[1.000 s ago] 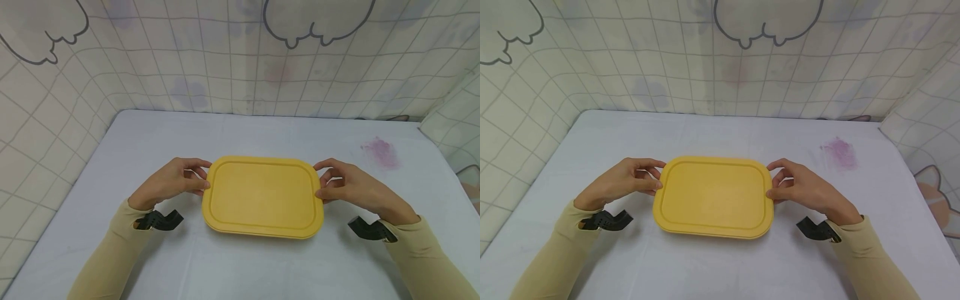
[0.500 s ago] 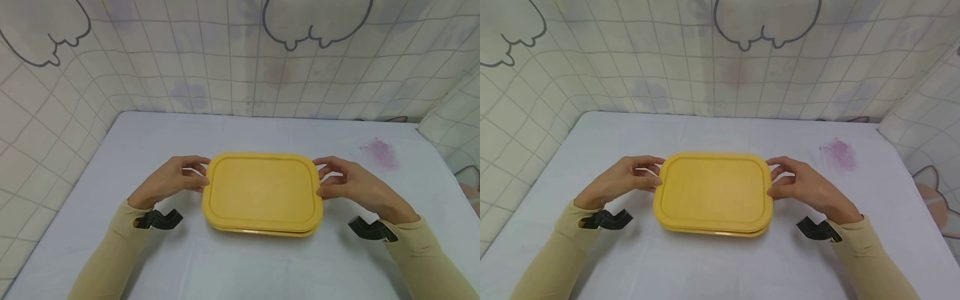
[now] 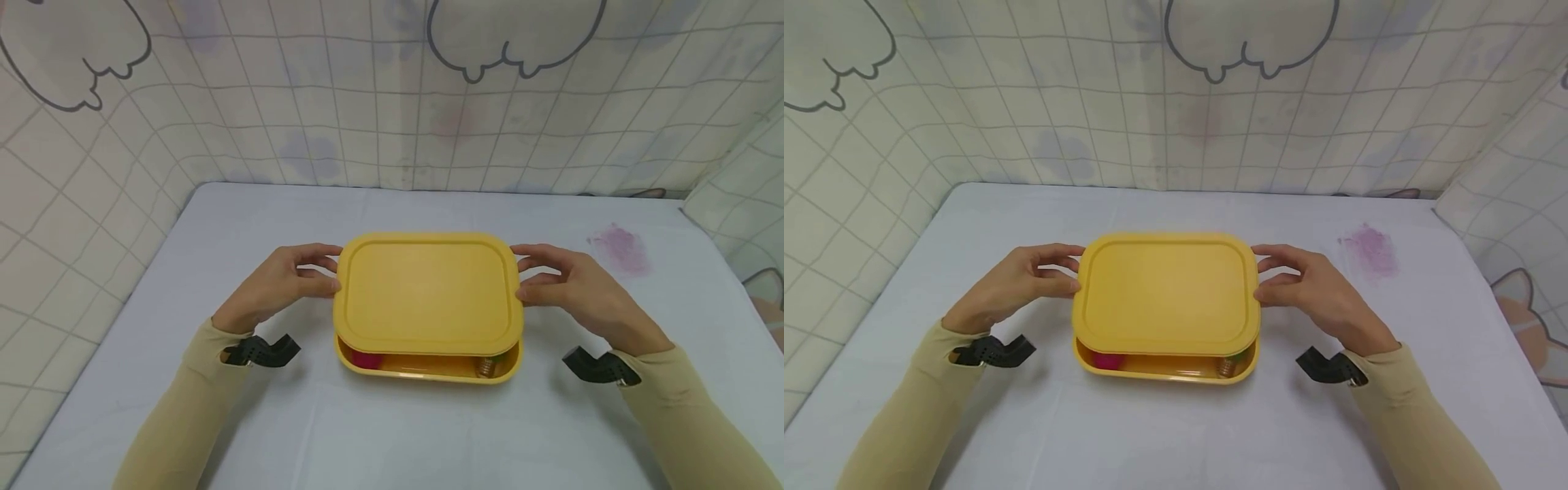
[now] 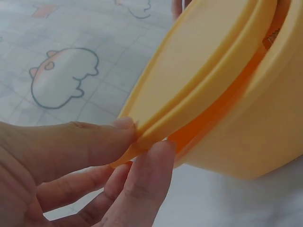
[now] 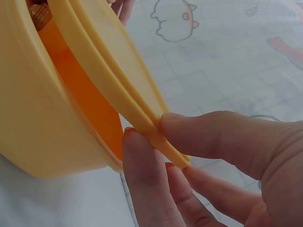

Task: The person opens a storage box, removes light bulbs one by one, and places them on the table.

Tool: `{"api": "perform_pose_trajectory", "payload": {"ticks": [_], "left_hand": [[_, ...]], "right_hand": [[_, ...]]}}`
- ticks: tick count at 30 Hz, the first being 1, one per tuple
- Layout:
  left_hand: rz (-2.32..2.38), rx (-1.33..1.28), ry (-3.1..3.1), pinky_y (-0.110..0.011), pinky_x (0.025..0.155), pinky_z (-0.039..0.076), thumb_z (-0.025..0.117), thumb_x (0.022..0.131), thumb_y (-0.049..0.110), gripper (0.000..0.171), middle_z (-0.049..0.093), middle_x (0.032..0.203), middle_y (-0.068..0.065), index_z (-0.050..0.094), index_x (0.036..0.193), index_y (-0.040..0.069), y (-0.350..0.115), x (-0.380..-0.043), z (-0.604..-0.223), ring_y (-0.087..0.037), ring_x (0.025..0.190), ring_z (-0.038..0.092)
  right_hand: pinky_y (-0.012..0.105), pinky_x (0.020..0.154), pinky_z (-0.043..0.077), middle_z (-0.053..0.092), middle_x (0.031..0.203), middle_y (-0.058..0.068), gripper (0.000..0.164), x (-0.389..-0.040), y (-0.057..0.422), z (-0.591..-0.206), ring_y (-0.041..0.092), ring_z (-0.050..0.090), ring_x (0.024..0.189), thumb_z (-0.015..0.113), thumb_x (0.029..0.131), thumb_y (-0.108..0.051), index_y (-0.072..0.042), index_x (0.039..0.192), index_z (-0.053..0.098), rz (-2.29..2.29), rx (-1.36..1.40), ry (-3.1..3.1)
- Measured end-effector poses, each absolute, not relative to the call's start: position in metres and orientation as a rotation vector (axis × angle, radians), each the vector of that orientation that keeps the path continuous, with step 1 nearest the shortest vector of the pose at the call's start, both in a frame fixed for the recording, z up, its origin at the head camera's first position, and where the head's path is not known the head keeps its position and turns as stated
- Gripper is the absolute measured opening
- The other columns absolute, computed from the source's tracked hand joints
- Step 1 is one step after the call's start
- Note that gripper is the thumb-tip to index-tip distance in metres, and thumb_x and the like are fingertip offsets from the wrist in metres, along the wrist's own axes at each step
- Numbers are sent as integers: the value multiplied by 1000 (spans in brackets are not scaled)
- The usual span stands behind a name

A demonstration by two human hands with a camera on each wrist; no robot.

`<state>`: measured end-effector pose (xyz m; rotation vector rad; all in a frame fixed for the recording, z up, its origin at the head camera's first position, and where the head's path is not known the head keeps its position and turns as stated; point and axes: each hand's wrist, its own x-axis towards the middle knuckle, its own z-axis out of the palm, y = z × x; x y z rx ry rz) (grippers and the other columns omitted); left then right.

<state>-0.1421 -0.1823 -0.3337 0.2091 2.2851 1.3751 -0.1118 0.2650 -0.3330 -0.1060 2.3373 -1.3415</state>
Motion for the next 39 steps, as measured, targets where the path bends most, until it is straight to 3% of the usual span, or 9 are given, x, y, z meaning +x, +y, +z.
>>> {"api": "perform_pose_trajectory", "payload": {"ticks": [7, 11, 14, 21, 28, 35, 39], "left_hand": [[1499, 232, 2217, -46, 91, 61, 73, 92, 15, 63, 58, 136, -15, 50, 150, 12, -179, -155, -327, -21, 103, 75], [1511, 234, 2219, -41, 90, 62, 72, 93, 13, 63, 57, 136, -16, 48, 151, 11, -179, -161, -324, -19, 104, 75], [1515, 226, 2226, -38, 90, 62, 72, 93, 13, 64, 57, 136, -16, 48, 152, 11, -178, -166, -321, -19, 105, 75], [1536, 226, 2243, -38, 92, 61, 73, 93, 15, 62, 56, 136, -17, 50, 150, 12, -176, -180, -318, -20, 105, 74], [1529, 222, 2278, -39, 93, 61, 73, 94, 14, 60, 57, 136, -16, 51, 150, 15, -172, -199, -320, -23, 107, 72], [1582, 216, 2255, -40, 94, 61, 71, 94, 10, 58, 58, 134, -17, 52, 149, 13, -167, -221, -323, -23, 104, 72], [1566, 212, 2277, -40, 95, 60, 71, 94, 11, 57, 58, 135, -15, 53, 148, 12, -165, -233, -325, -23, 105, 71]], "right_hand": [[56, 116, 42, 54, 146, -3, 74, -125, 261, -330, 13, 73, 113, 78, 88, -47, -38, 153, 45, -1383, -38, 2358], [60, 118, 38, 51, 150, -4, 74, -132, 260, -328, 9, 72, 113, 76, 90, -44, -38, 156, 42, -1406, -54, 2357], [55, 118, 40, 52, 151, -5, 76, -136, 260, -325, 8, 71, 114, 77, 91, -41, -37, 157, 40, -1416, -68, 2349], [25, 105, 52, 48, 153, -11, 77, -148, 259, -319, 7, 68, 117, 77, 92, -35, -38, 158, 37, -1429, -82, 2351], [33, 109, 53, 45, 154, -8, 76, -161, 259, -319, 9, 68, 118, 74, 94, -31, -36, 160, 35, -1456, -72, 2348], [19, 97, 55, 45, 152, -4, 74, -182, 260, -322, 8, 68, 117, 74, 95, -26, -29, 159, 38, -1523, -82, 2330], [31, 107, 53, 45, 155, -3, 79, -194, 260, -323, 11, 66, 118, 75, 94, -32, -28, 161, 33, -1468, -87, 2355]]}}
